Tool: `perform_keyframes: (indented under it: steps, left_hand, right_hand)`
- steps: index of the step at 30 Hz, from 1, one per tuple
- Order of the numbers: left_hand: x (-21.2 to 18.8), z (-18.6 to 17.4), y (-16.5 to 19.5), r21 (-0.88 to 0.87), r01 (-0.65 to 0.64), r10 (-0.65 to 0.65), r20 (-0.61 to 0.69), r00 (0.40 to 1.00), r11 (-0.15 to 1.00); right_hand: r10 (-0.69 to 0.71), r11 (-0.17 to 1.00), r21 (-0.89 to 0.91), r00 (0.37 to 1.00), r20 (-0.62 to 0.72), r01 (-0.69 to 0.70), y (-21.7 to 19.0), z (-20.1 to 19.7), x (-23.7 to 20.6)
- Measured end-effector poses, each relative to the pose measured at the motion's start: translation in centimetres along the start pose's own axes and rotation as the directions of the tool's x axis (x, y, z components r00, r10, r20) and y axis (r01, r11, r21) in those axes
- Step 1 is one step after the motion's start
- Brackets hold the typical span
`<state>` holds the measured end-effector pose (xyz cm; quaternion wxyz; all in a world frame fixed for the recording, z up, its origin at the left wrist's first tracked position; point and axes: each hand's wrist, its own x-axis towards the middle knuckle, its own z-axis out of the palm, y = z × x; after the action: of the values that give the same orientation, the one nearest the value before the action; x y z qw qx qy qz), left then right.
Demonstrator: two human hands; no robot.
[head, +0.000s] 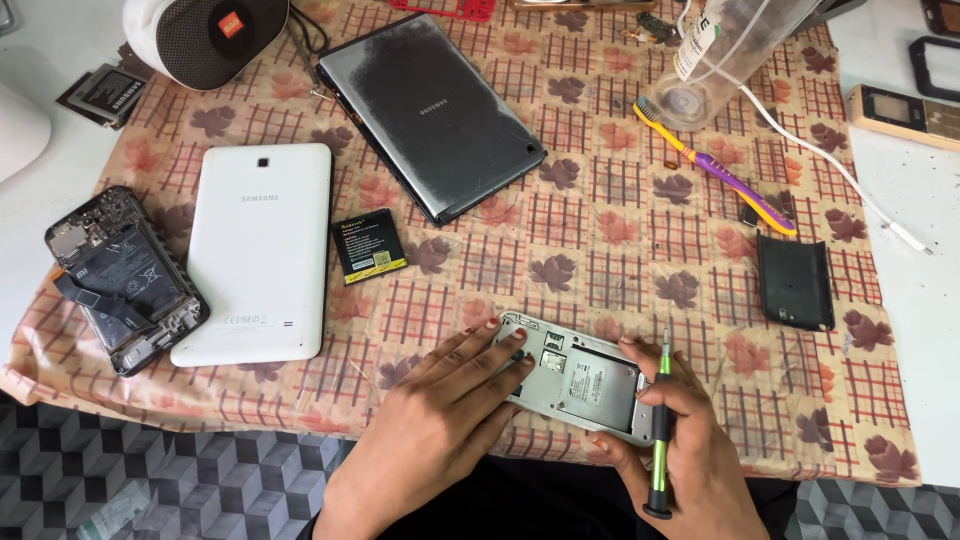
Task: The person disassembles a smartphone on a workbench. They use a screwdriver to remove screws from the phone's back cover, pry off the housing, lift out the internal frame and battery, brush the interior with a toothbrush, and work on the exposed motherboard and components.
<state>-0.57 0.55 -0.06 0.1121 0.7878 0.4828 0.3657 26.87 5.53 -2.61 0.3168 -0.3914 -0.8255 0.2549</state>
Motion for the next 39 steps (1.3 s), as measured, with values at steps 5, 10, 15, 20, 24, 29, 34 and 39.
perform_keyframes:
  steps: [5,10,15,20,24,29,34,39]
  left_hand:
    - [0.0,0.3,-0.2,0.028,-0.003,0.004,-0.012,1.0,1.0]
    - [0.1,-0.1,0.0,0.004,-0.014,0.014,-0.011,1.0,1.0]
    - [0.2,-0.5,0.3,0.022,0.015,-0.015,0.026,1.0,1.0]
    - [0.1,-0.2,0.2,0.089,-0.039,0.038,0.011,0.999,0.995]
    - [-0.5,0.4,0.3,0.125,-0.058,0.06,-0.012,0.998,0.99]
    - [-0.6,0.6,0.4,0.134,-0.061,0.065,-0.025,0.998,0.989]
    - [-0.9,0.0,0.3,0.062,-0.035,0.035,-0.002,0.999,0.997]
    - [-1.1,-0.6,0.6,0.039,-0.068,0.067,0.034,0.997,0.997]
  right_hand:
    - [0.002,0.995,-0.097,1.0,0.022,0.0,0.6,0.2,-0.5]
    - [0.109,0.982,0.139,0.987,0.115,-0.125,0.5,-1.0,0.3]
    - [0.063,0.811,-0.559,0.976,-0.21,-0.173,0.1,-5.0,1.9]
    - [0.074,0.83,-0.546,0.993,-0.089,-0.111,1.5,-5.3,4.0]
    - [0.009,0.874,-0.487,1.0,-0.009,-0.012,2.1,-5.5,3.8]
    - [-0.272,0.882,-0.401,0.962,0.0,0.249,2.0,-4.5,0.5]
    - [-0.322,0.87,-0.314,0.92,0.223,0.381,2.7,-1.0,-3.7]
    - [-0.308,0.908,-0.312,0.95,-0.042,0.281,3.1,0.8,-4.8]
